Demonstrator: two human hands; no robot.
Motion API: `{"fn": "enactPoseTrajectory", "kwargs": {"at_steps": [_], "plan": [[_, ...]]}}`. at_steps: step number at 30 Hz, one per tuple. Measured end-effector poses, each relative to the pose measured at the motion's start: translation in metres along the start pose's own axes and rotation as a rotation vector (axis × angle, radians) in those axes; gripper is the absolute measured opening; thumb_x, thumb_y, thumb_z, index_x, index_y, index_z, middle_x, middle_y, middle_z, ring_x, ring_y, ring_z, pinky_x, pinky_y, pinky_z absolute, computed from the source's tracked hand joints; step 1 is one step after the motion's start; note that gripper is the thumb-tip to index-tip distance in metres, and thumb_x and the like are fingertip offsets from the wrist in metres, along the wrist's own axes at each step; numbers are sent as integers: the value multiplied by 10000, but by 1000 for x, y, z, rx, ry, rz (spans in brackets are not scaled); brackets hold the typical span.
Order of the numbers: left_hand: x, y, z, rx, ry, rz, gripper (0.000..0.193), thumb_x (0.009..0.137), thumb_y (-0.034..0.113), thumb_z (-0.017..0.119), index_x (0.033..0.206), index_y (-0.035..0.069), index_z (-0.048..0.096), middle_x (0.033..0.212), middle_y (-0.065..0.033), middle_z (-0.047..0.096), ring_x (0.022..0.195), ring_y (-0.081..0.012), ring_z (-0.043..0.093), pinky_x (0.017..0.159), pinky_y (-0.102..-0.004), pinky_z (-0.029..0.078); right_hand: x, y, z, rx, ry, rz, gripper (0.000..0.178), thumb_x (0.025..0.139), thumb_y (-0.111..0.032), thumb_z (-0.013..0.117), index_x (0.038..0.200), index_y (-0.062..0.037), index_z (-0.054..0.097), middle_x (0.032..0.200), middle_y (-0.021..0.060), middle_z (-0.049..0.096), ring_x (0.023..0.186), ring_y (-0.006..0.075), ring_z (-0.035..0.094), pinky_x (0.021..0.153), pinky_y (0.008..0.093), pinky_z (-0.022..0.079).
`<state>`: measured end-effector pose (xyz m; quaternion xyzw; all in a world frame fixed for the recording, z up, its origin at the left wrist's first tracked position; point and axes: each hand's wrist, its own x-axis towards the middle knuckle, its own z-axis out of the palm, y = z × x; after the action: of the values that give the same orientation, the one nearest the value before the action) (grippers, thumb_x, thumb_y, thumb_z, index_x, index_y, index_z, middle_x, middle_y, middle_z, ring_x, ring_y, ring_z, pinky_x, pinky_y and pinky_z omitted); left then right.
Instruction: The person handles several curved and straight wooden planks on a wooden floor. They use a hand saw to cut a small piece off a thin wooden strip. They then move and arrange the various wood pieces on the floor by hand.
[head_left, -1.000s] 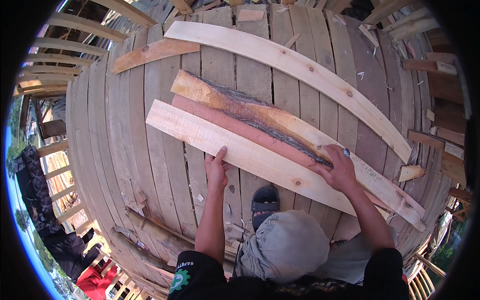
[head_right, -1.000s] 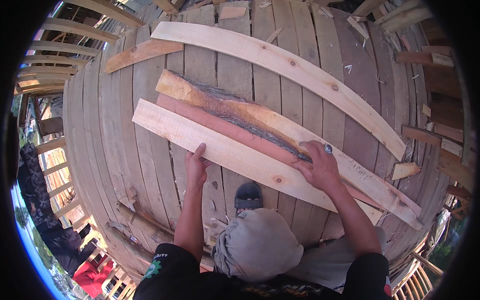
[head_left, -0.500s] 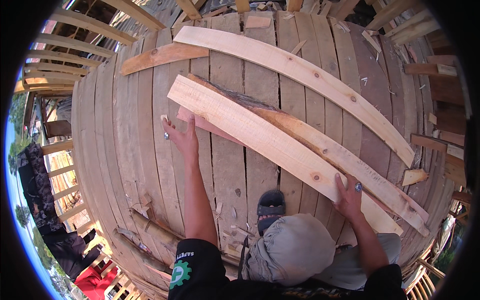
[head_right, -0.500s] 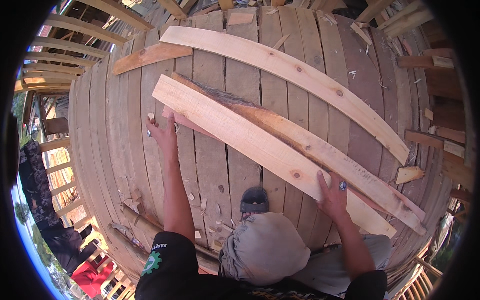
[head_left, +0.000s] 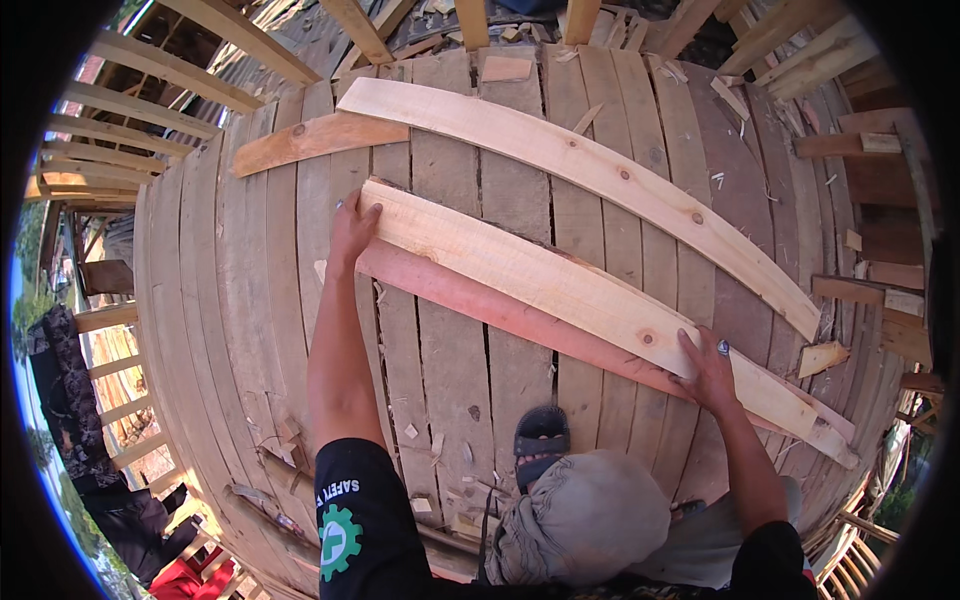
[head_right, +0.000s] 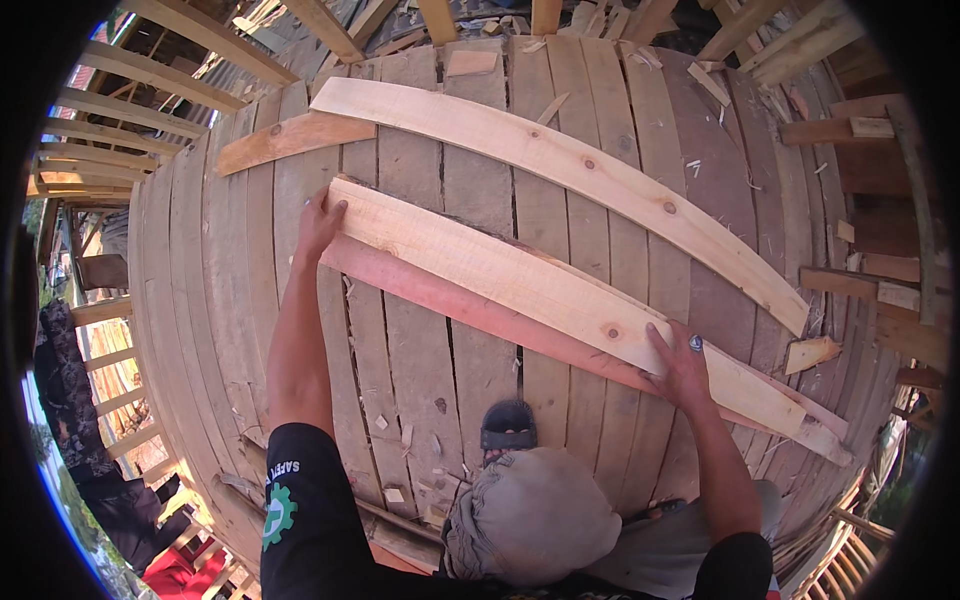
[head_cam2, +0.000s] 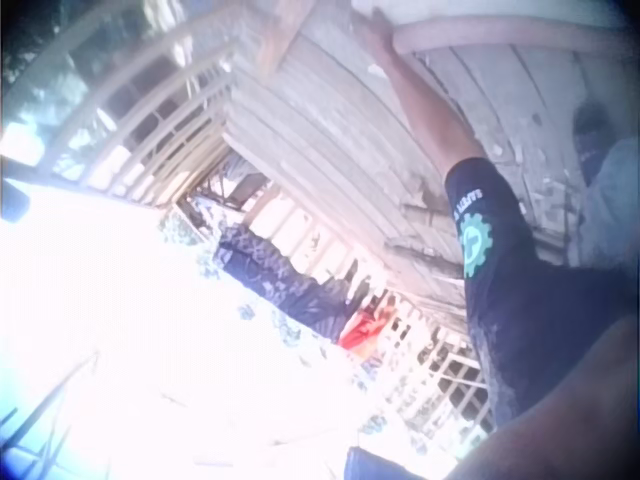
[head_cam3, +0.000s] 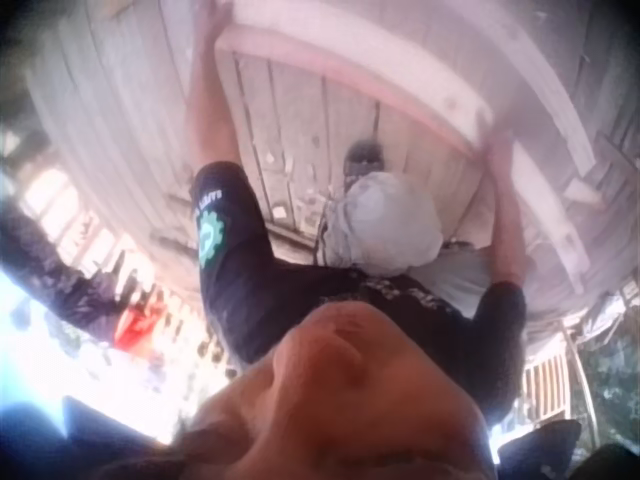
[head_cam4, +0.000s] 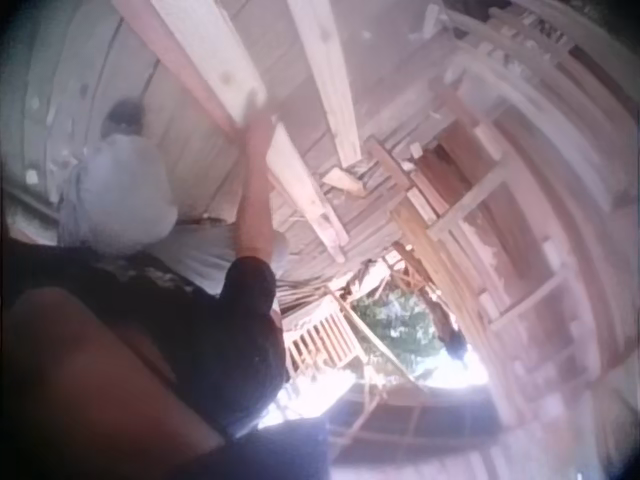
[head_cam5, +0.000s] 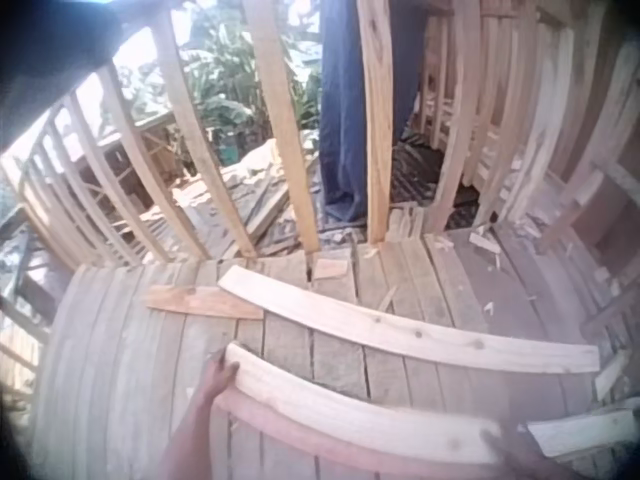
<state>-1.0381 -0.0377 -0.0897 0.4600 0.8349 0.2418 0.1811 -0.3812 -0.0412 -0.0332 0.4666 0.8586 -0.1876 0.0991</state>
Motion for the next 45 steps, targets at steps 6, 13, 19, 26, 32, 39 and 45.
{"fn": "enactPoseTrajectory", "kwargs": {"at_steps": [6,13,19,26,32,39,45], "plan": [[11,-17,-6,-4,27,-24,541,868,278,683,1294,-36,568,1202,-270,637,1137,-378,614,961,-410,479,1,-18,3,12,15,-7,900,673,-297,863,1459,-245,429,1422,180,396,1289,385,449,1010,479,442],[31,-14,-2,-90,-61,-8,518,900,273,681,1265,-80,580,1178,-229,659,1081,-285,631,940,-359,470,-2,-11,1,44,-82,66,910,701,-313,844,1488,-279,389,1463,137,363,1333,351,415,1052,466,427],[51,-67,-6,-58,-394,-75,459,981,399,581,1103,-40,628,874,-36,607,793,-141,511,714,-301,430,-37,26,-11,-7,-53,292,1037,680,-355,831,1521,-120,271,1484,152,352,1422,349,298,1159,483,278],[82,-104,3,-69,-392,-151,521,975,410,582,1216,-52,587,952,-135,671,878,-248,609,764,-385,480,-68,71,11,2,4,347,904,629,-189,771,1423,-2,382,1412,166,450,1319,333,443,1120,486,325],[74,-86,13,100,-330,-154,528,971,402,586,1239,-53,570,978,-151,669,890,-269,615,770,-396,484,-53,76,12,16,-69,366,845,632,-148,766,1386,-7,412,1354,155,492,1302,295,471,1128,491,308],[69,-67,20,234,-271,-118,539,967,393,590,1265,-55,549,1009,-169,668,903,-293,623,776,-410,487,-50,74,15,-59,-75,374,797,641,-111,765,1351,7,422,1320,156,508,1260,313,511,1134,514,297],[63,-67,17,338,-221,-94,551,963,386,593,1287,-56,532,1035,-184,666,915,-314,629,782,-422,491,-49,70,19,-51,-73,393,750,652,-93,760,1324,26,448,1317,174,504,1256,321,513,1122,537,311]]}}
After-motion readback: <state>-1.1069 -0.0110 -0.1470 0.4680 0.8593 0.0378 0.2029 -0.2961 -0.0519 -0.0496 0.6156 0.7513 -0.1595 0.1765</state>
